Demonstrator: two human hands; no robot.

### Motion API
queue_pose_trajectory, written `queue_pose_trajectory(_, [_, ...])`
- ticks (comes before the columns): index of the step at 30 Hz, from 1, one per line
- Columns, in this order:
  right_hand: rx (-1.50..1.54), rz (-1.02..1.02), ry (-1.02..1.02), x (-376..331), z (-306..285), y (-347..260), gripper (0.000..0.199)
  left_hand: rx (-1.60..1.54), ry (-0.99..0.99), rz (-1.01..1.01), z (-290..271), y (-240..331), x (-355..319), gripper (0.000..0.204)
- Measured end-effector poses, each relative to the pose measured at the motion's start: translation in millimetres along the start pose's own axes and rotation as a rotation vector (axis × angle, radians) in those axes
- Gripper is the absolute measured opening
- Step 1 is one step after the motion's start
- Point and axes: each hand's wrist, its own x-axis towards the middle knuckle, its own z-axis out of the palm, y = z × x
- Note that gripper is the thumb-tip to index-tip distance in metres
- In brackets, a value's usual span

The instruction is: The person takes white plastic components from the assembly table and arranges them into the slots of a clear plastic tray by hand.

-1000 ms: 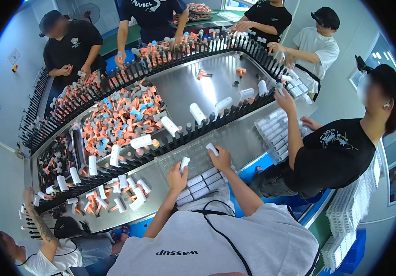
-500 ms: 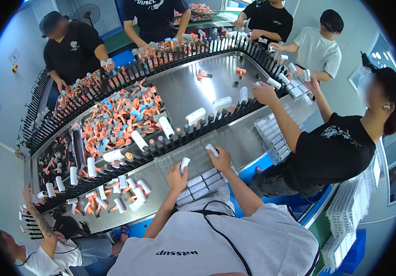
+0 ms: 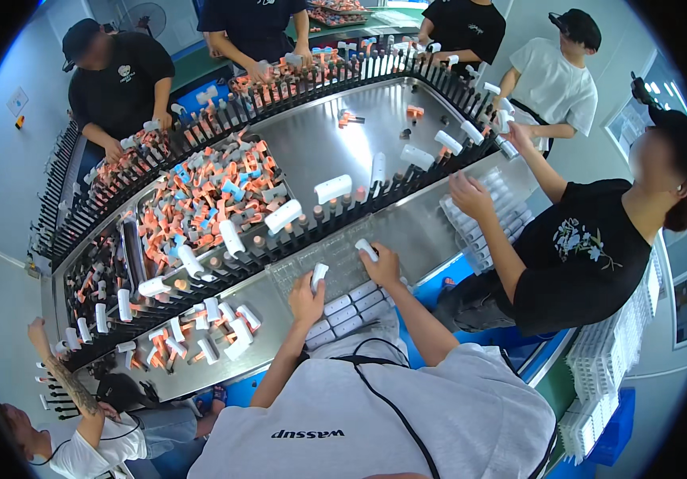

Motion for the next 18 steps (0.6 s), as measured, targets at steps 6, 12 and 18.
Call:
queue_pose_trajectory(6, [0.004,-0.007,0.008,-11,4,6,0.039,0.013,-0.007,0.013,-4,1,-9,0.04])
queue_pose_trajectory(12, [0.012,-0.002,-0.017,-11,1,4,0.038,0.02,-0.029,-0.008,-8,5,-9,0.039])
queue_pose_trajectory(18, [0.02,-0.028,0.011,-18,2,3,0.037,0.003,-0.044,-0.004,-13,6,-13,0.039])
